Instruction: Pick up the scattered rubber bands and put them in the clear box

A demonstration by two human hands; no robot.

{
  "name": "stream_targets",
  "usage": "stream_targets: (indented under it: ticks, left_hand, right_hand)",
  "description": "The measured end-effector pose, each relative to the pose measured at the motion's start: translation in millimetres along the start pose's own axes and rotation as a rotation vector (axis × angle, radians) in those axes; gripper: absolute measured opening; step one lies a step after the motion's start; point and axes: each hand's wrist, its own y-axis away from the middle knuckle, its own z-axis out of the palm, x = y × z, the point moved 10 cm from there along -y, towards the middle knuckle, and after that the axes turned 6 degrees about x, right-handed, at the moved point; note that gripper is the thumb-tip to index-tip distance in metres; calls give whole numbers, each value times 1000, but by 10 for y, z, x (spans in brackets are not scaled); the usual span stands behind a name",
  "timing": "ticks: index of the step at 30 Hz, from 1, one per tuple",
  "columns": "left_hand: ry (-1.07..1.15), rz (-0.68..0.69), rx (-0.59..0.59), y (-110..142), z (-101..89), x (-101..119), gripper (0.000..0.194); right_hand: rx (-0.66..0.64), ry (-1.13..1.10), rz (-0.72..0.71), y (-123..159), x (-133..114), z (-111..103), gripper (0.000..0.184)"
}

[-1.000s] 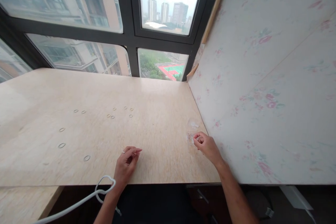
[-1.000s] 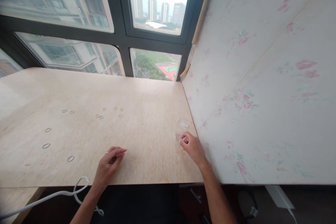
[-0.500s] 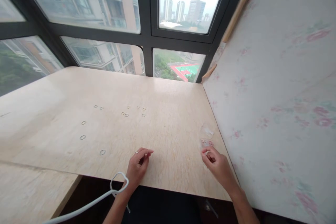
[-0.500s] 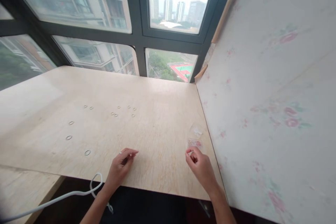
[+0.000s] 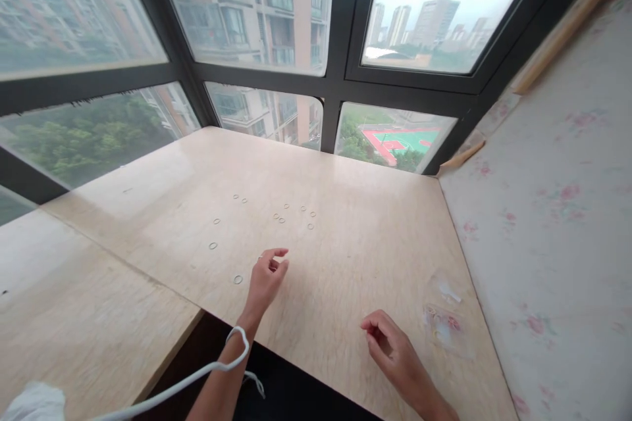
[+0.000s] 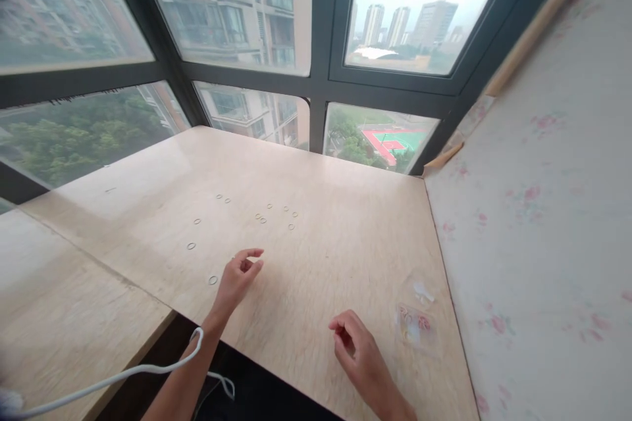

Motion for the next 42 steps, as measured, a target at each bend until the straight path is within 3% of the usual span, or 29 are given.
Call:
stream_targets:
  ticks: [6,9,14,22,33,42]
  left_hand:
    - [-182,6,113,-686,-201,-91,27]
    - [-398,62,69,-1020,-98,-115,29]
    - [-534,120,-25,-1372,122,-130,33]
    - [-698,285,-173,-1439,328,21,28]
    - [-862,262,-279,-1492,366,-71,34]
    - [-877,277,-321,-1336,372,11,30]
  right_hand:
    - [56,-28,-26,-9,54,50,16]
    - [90,-33,-56,6,39,35,17]
    - [113,-30,-90,10,4,21,18]
    - [163,-55,-80,3,-26,-14,19]
    - [105,-2,-107,-1,-18,34,18]
    - [112,18,-103,-5,-146,-22,19]
